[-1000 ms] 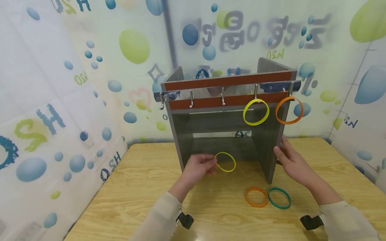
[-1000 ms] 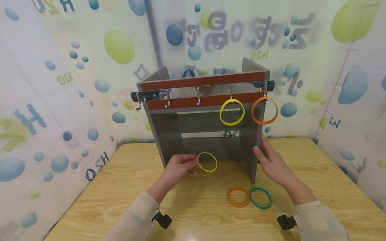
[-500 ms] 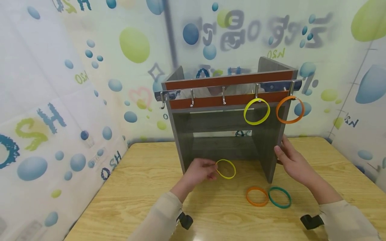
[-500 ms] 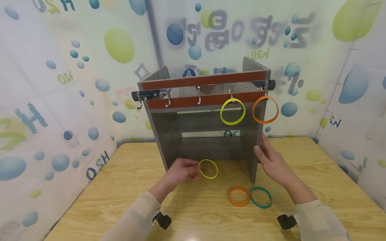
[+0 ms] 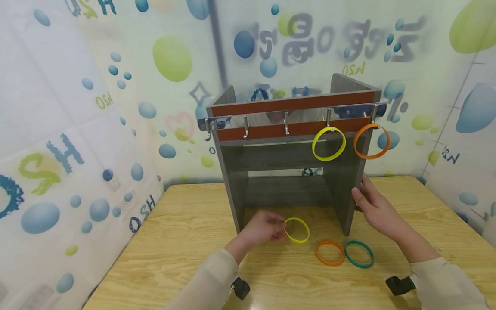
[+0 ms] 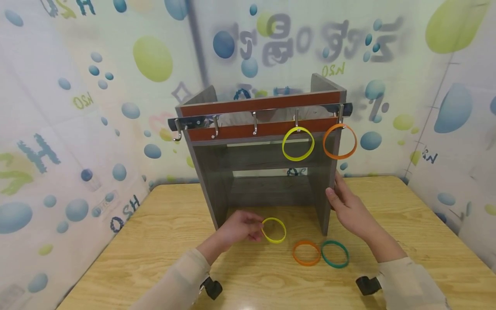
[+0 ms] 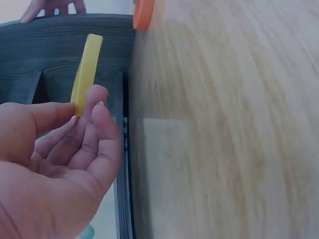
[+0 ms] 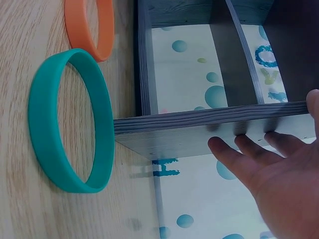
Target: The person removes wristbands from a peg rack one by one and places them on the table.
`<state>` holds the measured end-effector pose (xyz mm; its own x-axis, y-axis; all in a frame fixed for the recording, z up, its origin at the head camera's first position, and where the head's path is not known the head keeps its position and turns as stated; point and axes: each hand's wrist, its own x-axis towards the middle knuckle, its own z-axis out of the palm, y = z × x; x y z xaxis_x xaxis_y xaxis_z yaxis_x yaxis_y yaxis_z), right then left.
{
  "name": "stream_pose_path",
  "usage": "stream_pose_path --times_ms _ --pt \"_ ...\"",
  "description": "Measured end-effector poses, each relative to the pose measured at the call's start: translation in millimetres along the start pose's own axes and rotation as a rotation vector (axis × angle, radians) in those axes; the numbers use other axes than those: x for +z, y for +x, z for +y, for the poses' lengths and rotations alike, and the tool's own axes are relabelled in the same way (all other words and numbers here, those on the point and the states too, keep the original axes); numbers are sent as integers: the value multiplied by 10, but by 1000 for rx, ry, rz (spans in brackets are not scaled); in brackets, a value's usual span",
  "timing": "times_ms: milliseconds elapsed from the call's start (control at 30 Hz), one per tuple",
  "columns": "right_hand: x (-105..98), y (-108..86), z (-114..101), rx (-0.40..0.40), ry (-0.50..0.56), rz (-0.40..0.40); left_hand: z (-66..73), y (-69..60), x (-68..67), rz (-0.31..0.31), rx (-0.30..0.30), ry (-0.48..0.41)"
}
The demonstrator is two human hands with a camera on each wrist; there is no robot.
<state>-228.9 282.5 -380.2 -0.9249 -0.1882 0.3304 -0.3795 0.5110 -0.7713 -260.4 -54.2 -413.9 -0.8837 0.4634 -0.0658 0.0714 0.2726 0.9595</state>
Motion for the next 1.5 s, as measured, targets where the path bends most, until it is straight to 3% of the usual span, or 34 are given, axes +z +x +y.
stream_pose_path --times_ms 867,1500 --pt "2 -10 18 10 13 -8 -1 30 380 -94 -53 44" --pt "6 -14 -14 15 10 -3 -133 -12 185 -102 -66 45"
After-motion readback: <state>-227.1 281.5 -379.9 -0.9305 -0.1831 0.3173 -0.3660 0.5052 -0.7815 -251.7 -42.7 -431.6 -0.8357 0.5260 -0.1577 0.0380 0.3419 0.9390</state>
